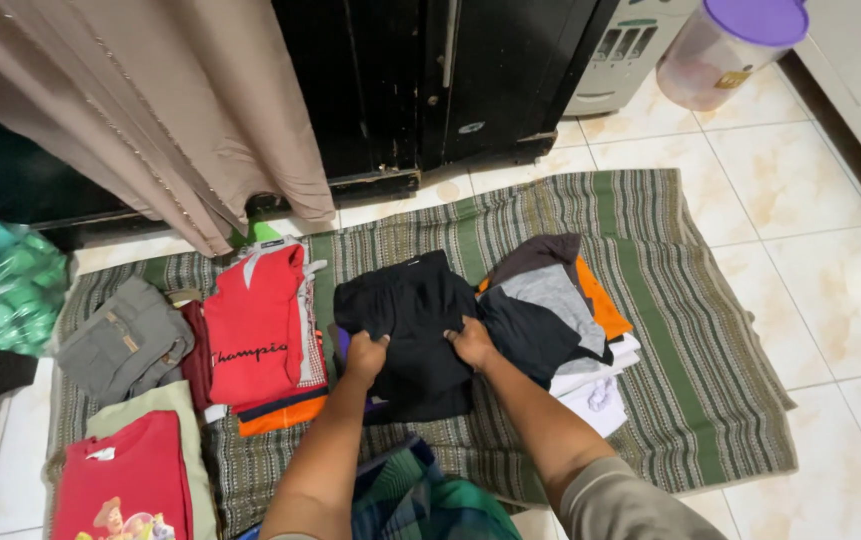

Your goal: The person folds a black garment on a striped mat and places it into a wardrobe shelf. They repeat the process with another black garment, stacking both neatly inside the wardrobe.

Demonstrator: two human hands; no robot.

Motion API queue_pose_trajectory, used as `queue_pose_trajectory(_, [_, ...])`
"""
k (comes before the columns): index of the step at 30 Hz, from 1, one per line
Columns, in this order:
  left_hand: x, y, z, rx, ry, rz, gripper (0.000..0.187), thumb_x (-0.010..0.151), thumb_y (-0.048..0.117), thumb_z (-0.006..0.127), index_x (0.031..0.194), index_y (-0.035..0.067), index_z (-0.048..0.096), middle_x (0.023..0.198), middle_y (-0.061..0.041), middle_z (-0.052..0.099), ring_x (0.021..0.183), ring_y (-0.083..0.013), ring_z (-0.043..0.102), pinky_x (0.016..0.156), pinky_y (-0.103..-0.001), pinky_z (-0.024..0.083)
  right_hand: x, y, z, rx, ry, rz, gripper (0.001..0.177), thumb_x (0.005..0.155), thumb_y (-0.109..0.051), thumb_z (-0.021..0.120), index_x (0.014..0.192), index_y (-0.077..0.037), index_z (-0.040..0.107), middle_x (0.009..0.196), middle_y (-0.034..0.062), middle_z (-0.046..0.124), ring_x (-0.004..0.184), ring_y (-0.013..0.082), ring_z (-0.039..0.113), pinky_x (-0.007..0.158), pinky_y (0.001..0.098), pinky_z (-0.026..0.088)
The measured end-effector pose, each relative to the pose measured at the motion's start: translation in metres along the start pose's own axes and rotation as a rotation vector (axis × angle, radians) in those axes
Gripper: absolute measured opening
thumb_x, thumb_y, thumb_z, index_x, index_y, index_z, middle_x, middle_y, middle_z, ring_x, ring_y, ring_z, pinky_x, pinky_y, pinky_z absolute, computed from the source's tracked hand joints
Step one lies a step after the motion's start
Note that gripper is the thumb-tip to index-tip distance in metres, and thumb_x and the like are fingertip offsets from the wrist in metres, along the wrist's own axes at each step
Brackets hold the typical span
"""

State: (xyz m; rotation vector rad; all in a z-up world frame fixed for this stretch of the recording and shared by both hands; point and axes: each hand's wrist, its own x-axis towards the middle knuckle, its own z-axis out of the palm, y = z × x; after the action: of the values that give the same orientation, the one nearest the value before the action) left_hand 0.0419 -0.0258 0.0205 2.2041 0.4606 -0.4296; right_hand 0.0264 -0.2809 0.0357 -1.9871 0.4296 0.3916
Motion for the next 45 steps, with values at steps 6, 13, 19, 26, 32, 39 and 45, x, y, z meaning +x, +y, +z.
queue_pose_trajectory(6, [-0.047,0.047,-0.058,-0.09,0.016,0.068,0.045,0.093,0.033,0.068,0.116,-0.005,0.072,0.117,-0.025,0.072,0.12,-0.037,0.063,0.097,-0.05,0.054,-0.03,-0.05,-0.014,0.08,0.059,-0.103,0.028,0.089,-0.022,0.076,0.114,-0.009,0.076,0.111,0.02,0.074,0.115,0.0367,0.067,0.093,0.0494,0.056])
queue_pose_trajectory(13, [-0.092,0.087,-0.127,-0.188,0.071,0.151,0.042,0.095,0.026,0.066,0.12,-0.008,0.07,0.118,-0.029,0.07,0.12,-0.0401,0.063,0.098,-0.052,0.052,-0.08,-0.118,-0.035,0.076,0.059,-0.338,0.029,0.088,-0.014,0.074,0.113,-0.001,0.074,0.109,0.0264,0.073,0.111,0.042,0.066,0.092,0.0521,0.053])
queue_pose_trajectory(19, [-0.124,0.118,-0.176,-0.235,0.169,0.258,0.04,0.093,0.026,0.069,0.116,-0.006,0.072,0.113,-0.024,0.072,0.116,-0.0337,0.066,0.092,-0.049,0.055,-0.125,-0.182,-0.044,0.117,0.132,-0.341,0.026,0.087,-0.015,0.075,0.109,-0.002,0.076,0.1,0.0204,0.075,0.102,0.0305,0.07,0.085,0.0445,0.053])
queue_pose_trajectory(26, [-0.144,0.125,-0.214,-0.219,0.23,0.294,0.042,0.092,0.029,0.069,0.121,-0.001,0.071,0.116,-0.022,0.072,0.118,-0.0369,0.064,0.095,-0.052,0.053,-0.146,-0.215,-0.039,0.093,0.174,-0.402,0.026,0.085,-0.016,0.077,0.107,-0.003,0.077,0.098,0.0188,0.076,0.098,0.0314,0.071,0.082,0.0433,0.054])
queue_pose_trajectory(32, [-0.159,0.128,-0.244,-0.192,0.278,0.314,0.042,0.092,0.032,0.069,0.12,0.0,0.072,0.115,-0.022,0.072,0.118,-0.0364,0.064,0.095,-0.052,0.053,-0.168,-0.247,-0.037,0.121,0.185,-0.433,0.026,0.085,-0.017,0.077,0.106,-0.003,0.076,0.095,0.0173,0.075,0.094,0.028,0.071,0.079,0.0417,0.054])
queue_pose_trajectory(39, [-0.204,0.13,-0.281,-0.227,0.303,0.376,0.039,0.092,0.027,0.068,0.121,0.001,0.071,0.114,-0.019,0.073,0.116,-0.0346,0.065,0.092,-0.05,0.055,-0.194,-0.266,-0.029,0.17,0.191,-0.573,0.021,0.083,-0.01,0.078,0.102,-0.001,0.076,0.091,0.0182,0.075,0.091,0.0291,0.071,0.079,0.0424,0.054])
queue_pose_trajectory(45, [-0.218,0.129,-0.293,-0.279,0.336,0.385,0.037,0.091,0.026,0.069,0.119,0.003,0.073,0.112,-0.02,0.074,0.114,-0.0361,0.066,0.09,-0.051,0.055,-0.192,-0.265,-0.013,0.222,0.174,-0.58,0.014,0.081,-0.009,0.078,0.095,-0.006,0.077,0.081,0.0069,0.07,0.078,0.0192,0.064,0.068,0.0341,0.051])
